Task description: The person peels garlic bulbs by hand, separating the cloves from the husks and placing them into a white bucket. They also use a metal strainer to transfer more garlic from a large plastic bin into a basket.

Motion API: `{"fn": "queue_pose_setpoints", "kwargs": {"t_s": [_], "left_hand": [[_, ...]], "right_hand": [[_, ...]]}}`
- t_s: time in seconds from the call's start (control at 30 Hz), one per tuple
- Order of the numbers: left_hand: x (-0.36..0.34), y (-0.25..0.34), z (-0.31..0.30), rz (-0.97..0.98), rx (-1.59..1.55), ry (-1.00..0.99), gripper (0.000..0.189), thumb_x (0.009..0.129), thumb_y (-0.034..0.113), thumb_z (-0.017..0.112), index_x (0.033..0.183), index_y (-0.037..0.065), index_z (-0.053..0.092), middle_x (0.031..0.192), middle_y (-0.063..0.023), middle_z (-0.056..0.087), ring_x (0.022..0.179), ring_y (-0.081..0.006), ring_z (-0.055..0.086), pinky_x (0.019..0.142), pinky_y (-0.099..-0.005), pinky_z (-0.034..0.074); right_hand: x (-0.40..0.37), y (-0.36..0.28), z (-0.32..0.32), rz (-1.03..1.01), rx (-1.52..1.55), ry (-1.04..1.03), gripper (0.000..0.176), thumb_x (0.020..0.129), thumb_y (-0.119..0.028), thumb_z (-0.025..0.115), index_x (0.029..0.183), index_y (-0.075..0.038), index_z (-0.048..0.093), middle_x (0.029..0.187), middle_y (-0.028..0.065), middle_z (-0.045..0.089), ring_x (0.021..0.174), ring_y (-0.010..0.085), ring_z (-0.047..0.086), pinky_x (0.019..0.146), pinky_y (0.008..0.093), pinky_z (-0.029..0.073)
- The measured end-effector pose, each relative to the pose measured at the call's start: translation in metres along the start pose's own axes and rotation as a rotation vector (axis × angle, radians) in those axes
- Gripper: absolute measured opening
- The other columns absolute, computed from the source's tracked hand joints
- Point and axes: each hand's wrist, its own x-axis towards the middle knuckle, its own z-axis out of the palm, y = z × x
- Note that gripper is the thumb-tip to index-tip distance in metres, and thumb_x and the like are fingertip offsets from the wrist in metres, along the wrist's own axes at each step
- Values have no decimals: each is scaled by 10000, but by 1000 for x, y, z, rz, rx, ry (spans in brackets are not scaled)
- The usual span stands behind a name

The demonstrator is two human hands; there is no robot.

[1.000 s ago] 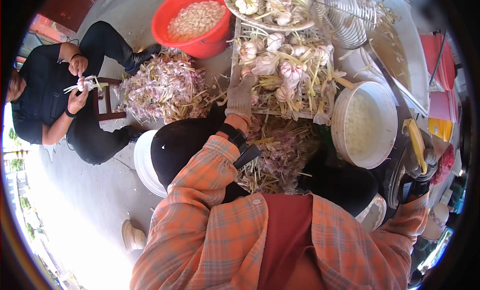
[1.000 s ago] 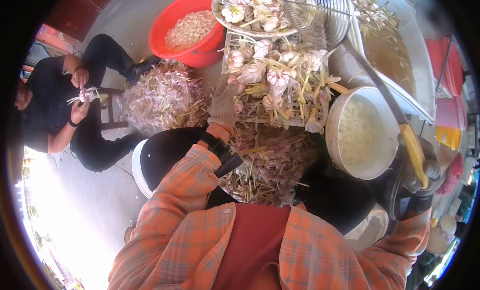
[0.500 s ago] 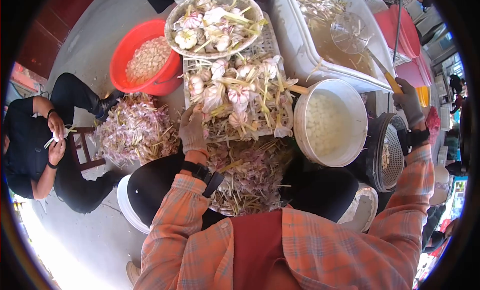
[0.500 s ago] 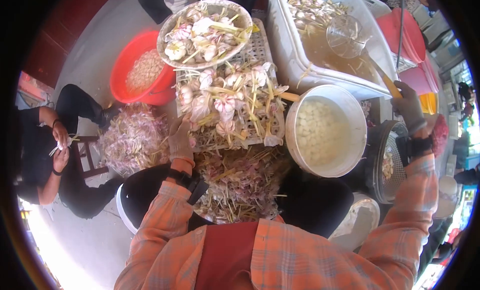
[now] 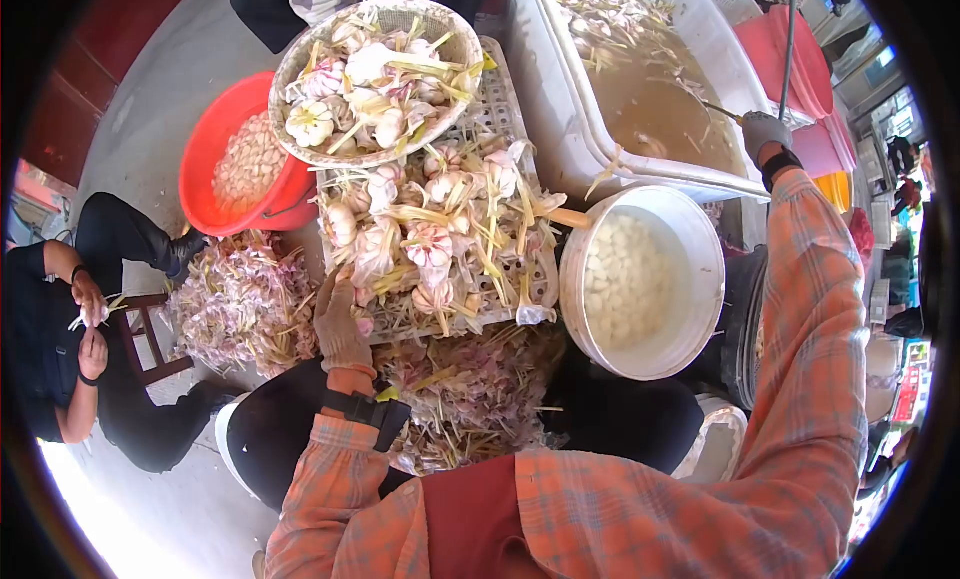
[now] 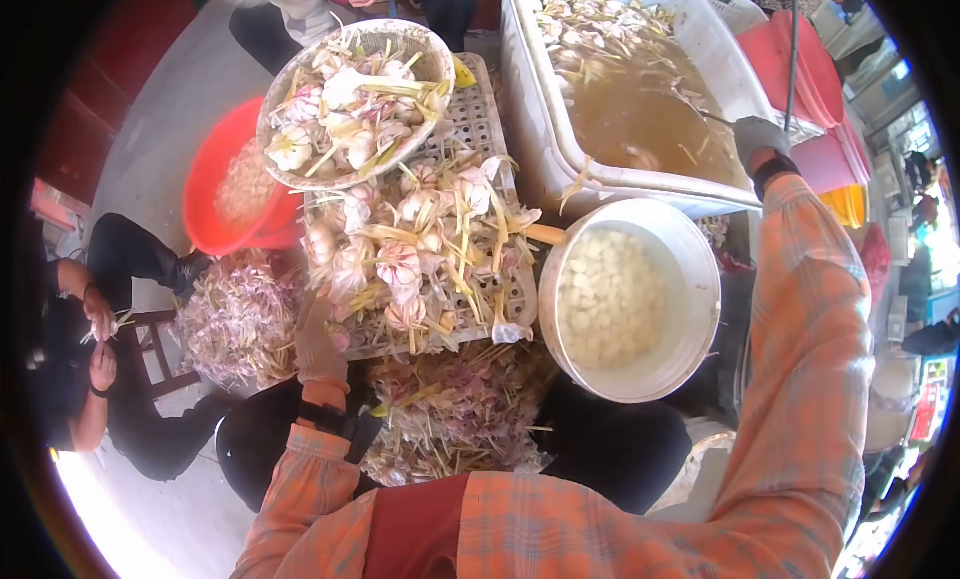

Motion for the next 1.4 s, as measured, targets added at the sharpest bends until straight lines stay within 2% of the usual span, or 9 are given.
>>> {"fn": "queue_pose_setpoints", "kwargs": {"t_s": [0.13, 0.23, 0.37, 0.67, 0.73, 0.83, 0.93, 1.1, 1.4], "left_hand": [[2, -6, -2, -47, -2, 39, 348, 881, 251, 559, 1127, 11, 614, 898, -19, 598, 513, -56, 415, 414, -189, 329], [2, -7, -4, 27, 166, 44, 340, 888, 249, 553, 1124, 11, 610, 889, -29, 593, 489, -59, 403, 405, -190, 327], [4, -9, -6, -11, 94, 46, 341, 888, 223, 556, 1145, 1, 587, 882, -36, 571, 482, -63, 405, 401, -192, 334], [4, -11, -6, -63, -36, 64, 319, 874, 182, 570, 1142, 10, 577, 897, -41, 540, 508, -79, 441, 415, -199, 366], [1, -3, -2, -116, -45, 91, 291, 875, 162, 565, 1115, -1, 592, 971, -60, 556, 565, -80, 473, 435, -201, 387], [7, -16, -12, 65, 167, 49, 254, 880, 128, 551, 1070, -30, 611, 1109, -88, 550, 646, -81, 502, 456, -206, 406], [4, -13, -8, -25, 29, 64, 237, 885, 101, 536, 1049, -48, 620, 1201, -99, 525, 670, -84, 508, 456, -210, 408], [4, -14, -6, 4, 29, 93, 296, 875, 163, 570, 1097, -31, 600, 1011, -74, 566, 585, -81, 476, 441, -206, 390], [3, -10, 0, -62, -130, 44, 358, 857, 181, 571, 1169, 5, 564, 812, -28, 534, 471, -72, 416, 389, -197, 327]], "right_hand": [[27, -16, 15, -9, -183, -85, 239, 872, -172, 505, 1001, -123, 701, 1043, 106, 673, 942, 272, 660, 757, 400, 541], [71, -16, 79, 28, -275, -158, 239, 865, -181, 522, 1017, -138, 701, 1054, 89, 674, 937, 270, 663, 747, 400, 539], [96, -4, 137, 15, -349, -205, 264, 887, -208, 486, 1027, -130, 696, 1059, 81, 674, 958, 268, 656, 758, 407, 530], [47, -9, 93, -23, -233, -232, 218, 839, -149, 533, 983, -102, 691, 1049, 107, 669, 972, 263, 648, 801, 368, 528], [33, -17, 65, -100, -233, -247, 225, 834, -182, 571, 1003, -84, 684, 1051, 113, 669, 1000, 259, 641, 813, 368, 521], [33, -14, 63, -272, -285, -221, 205, 777, -135, 602, 955, -89, 694, 991, 115, 679, 953, 265, 652, 782, 366, 528], [23, -17, 53, -472, -360, -163, 195, 737, -99, 607, 908, -91, 700, 918, 113, 687, 889, 268, 663, 747, 366, 532], [11, -9, 38, -595, -280, -107, 190, 709, -104, 596, 872, -113, 692, 846, 98, 685, 829, 274, 662, 743, 392, 513], [-23, 21, 8, -537, 58, -40, 258, 670, -162, 632, 921, -166, 688, 915, 63, 668, 939, 257, 618, 827, 391, 480]]}}
